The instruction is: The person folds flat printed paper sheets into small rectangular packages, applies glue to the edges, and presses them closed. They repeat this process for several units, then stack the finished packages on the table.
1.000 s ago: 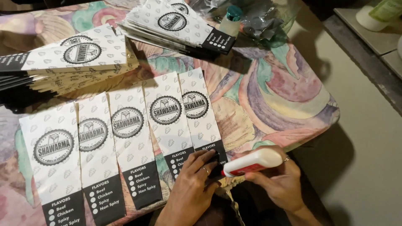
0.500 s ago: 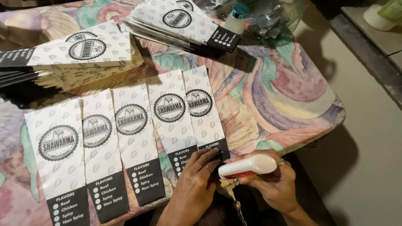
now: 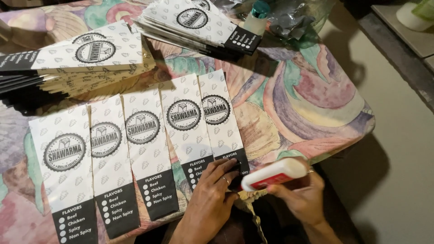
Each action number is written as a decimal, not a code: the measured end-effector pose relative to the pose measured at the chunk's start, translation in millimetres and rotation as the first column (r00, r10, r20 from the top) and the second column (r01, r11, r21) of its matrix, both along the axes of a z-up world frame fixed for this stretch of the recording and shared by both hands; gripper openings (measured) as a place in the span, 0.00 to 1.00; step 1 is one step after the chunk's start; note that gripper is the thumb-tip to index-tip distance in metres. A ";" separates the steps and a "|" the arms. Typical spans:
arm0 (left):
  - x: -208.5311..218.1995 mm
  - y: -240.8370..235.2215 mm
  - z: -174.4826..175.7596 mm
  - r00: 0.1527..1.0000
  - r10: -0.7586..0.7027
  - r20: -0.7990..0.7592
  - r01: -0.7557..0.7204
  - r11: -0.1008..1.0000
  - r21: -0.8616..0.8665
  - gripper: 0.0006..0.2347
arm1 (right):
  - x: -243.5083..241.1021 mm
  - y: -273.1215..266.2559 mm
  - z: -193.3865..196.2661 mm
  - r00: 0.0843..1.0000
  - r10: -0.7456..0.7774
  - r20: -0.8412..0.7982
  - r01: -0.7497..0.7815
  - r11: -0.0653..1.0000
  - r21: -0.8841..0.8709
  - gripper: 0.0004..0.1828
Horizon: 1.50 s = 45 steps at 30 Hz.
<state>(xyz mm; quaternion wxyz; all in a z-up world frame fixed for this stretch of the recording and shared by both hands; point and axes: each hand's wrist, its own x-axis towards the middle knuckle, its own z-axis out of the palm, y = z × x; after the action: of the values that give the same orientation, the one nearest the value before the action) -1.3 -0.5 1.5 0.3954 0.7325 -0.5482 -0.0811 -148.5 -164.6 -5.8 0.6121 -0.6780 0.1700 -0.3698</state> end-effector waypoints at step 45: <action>-2.5 -2.3 11.5 0.990 0.045 -0.131 -0.056 0.995 -0.085 0.19 | 2.4 13.5 -32.1 0.978 -0.037 0.203 -0.010 0.974 0.226 0.28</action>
<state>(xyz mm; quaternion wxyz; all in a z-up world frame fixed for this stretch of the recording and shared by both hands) -3.8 -2.8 13.0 0.4639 0.7212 -0.5058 -0.0941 -146.1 -151.1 -38.0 0.6969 -0.5609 0.1512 -0.4206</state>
